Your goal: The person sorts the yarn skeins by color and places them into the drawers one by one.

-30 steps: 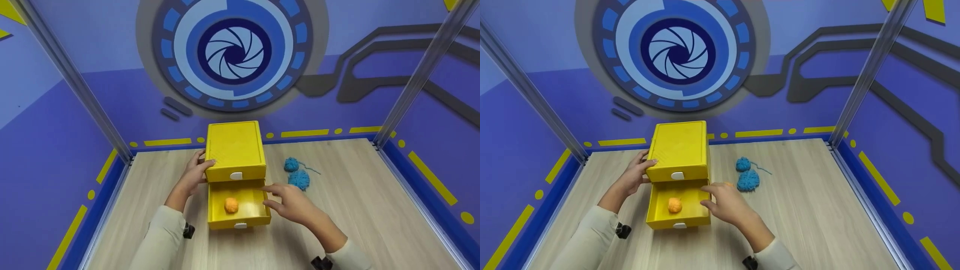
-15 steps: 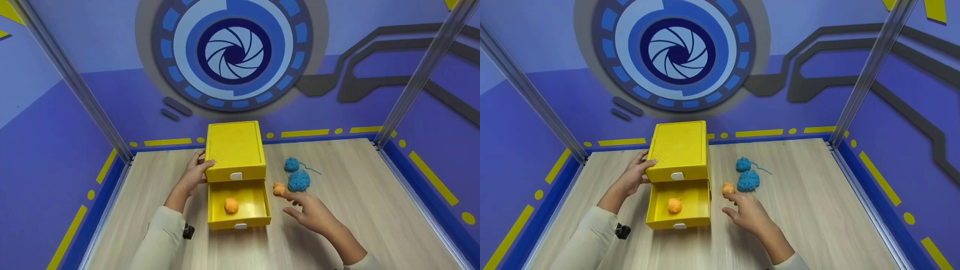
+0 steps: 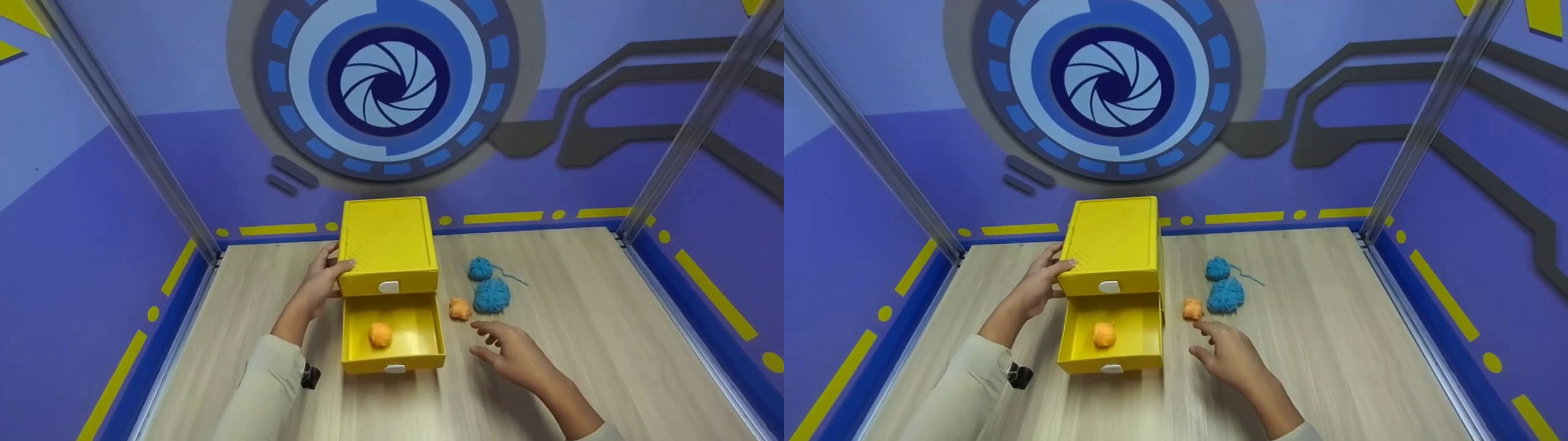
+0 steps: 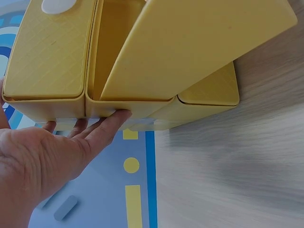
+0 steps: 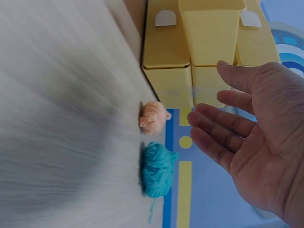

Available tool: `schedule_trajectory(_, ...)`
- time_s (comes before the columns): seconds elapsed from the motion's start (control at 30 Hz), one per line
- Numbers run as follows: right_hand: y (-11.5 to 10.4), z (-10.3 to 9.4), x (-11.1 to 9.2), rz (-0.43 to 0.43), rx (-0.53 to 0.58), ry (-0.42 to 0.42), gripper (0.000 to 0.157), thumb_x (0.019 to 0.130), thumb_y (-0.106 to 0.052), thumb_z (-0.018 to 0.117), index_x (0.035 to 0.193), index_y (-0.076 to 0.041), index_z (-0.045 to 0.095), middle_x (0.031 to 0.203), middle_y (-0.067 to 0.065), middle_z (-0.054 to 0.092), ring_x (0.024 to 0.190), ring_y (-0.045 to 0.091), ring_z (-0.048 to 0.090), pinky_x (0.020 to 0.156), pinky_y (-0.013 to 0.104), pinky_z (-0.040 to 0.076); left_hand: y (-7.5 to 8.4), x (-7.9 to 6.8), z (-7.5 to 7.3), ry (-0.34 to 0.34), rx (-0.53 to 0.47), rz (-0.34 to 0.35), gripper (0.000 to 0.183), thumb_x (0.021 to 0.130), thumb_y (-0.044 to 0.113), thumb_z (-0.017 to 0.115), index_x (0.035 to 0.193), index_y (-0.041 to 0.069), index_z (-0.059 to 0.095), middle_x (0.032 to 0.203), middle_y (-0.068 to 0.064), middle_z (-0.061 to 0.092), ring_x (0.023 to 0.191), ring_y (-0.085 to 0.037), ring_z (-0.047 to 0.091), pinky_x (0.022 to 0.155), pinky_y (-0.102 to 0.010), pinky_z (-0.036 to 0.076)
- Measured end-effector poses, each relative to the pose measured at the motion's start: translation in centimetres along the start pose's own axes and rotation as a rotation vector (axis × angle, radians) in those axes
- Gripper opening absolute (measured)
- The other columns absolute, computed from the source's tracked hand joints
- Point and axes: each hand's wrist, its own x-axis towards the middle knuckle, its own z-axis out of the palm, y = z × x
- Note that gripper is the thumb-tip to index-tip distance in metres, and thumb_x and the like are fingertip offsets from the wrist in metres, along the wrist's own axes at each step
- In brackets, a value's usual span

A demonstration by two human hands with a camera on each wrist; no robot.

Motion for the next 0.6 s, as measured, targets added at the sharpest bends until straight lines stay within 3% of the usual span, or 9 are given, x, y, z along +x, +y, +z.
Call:
schedule_trajectory(0.27, 0.6, 1.1, 0.1, 0.107, -0.01, 0.05, 0.047, 0.094, -0.024, 0.082, 0.139, -0.016, 0.07, 0.13, 0.01, 0.075, 0.105, 0.021, 0.073, 0.088, 0.046, 0.063, -0.2, 0.1, 0.0, 0.009, -0.003, -0.007, 0.075, 0.1, 0.038, 0.069, 0.165, 0.029, 0.032, 0.157, -0.015, 0.05, 0.133, -0.033, 0.063, 0.111, -0.061, 0.055)
schedule_trajectory(0.6, 1.1, 1.9, 1.3, 0.127, 0.006, 0.107, 0.053, 0.094, -0.021, 0.082, 0.144, -0.012, 0.066, 0.138, 0.015, 0.071, 0.107, 0.028, 0.074, 0.089, 0.05, 0.063, 0.0, -0.1, 0.1, 0.004, -0.014, 0.009, 0.078, 0.1, 0.038, 0.069, 0.166, 0.025, 0.031, 0.16, -0.017, 0.047, 0.136, -0.035, 0.06, 0.113, -0.064, 0.053)
